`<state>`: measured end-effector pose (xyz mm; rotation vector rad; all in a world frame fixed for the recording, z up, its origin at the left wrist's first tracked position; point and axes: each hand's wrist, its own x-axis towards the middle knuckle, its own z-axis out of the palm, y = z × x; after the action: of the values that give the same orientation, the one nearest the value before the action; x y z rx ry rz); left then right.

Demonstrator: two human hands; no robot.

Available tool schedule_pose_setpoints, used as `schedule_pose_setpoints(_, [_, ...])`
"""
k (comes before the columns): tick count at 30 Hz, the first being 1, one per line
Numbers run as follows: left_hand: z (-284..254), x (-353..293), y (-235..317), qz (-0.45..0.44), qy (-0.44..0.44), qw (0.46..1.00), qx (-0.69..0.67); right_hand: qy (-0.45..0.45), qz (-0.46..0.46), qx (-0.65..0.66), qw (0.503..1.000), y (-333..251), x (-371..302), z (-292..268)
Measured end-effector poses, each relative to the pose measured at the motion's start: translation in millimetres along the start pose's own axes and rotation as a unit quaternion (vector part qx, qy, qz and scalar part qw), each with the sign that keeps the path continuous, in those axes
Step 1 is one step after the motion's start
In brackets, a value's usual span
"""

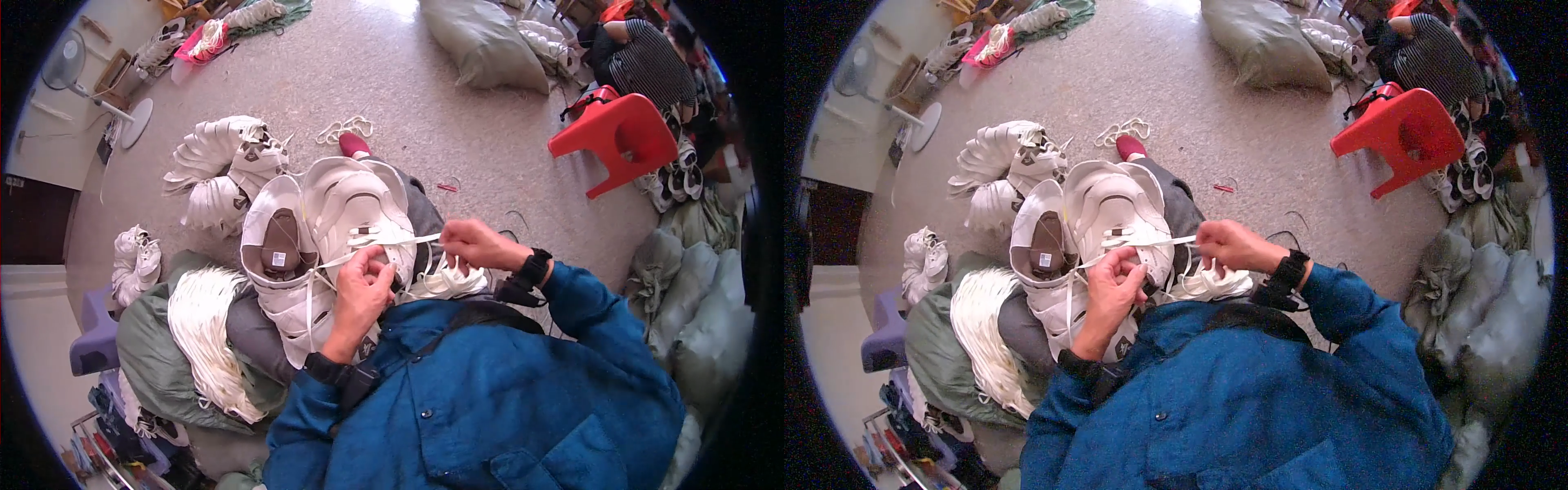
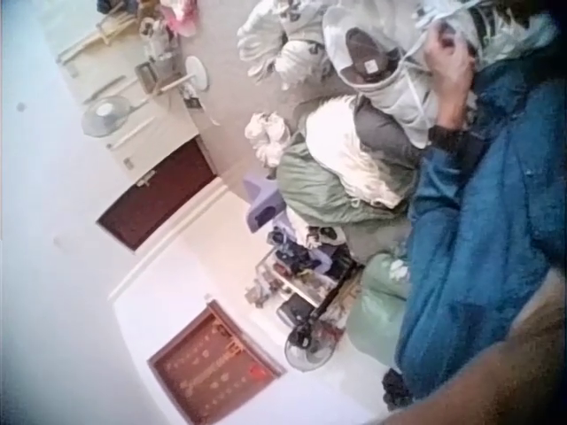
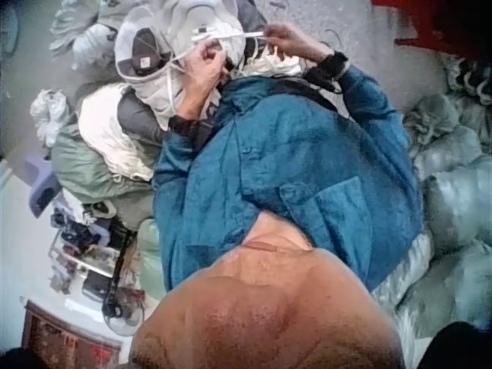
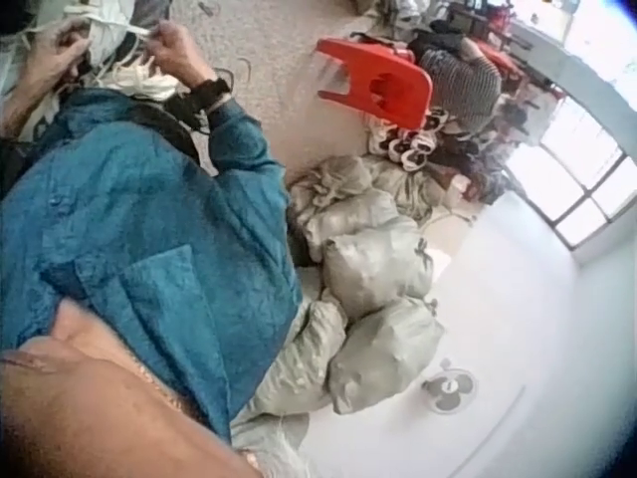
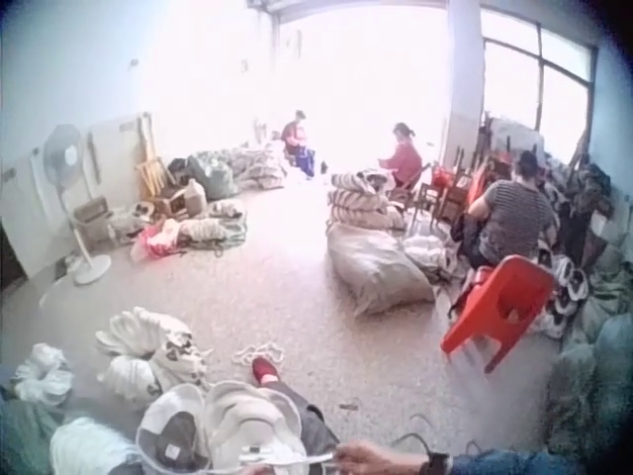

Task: Lacing white shoes in a shoe manufacturing environment.

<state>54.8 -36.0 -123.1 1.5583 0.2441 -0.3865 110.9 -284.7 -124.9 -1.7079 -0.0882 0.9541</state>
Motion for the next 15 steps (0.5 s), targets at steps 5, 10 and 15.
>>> schedule_pose_setpoints(5, [2.7, -1.9, 0.6, 0.012, 0.002, 1.0, 0.026, 0.018, -0.147, -0.08, 0.986, -29.3, 14.0, 40.2])
schedule_pose_setpoints(10, [5.8, -5.5, 3.0, 0.025, 0.007, 0.999, 0.025, 0.034, -0.126, -0.083, 0.988, -23.5, 34.0, 40.3])
schedule_pose_setpoints(15, [9.9, -9.8, 5.9, 0.056, 0.013, 0.997, 0.06, -0.037, -0.072, -0.07, 0.994, -29.4, 42.4, 27.8])
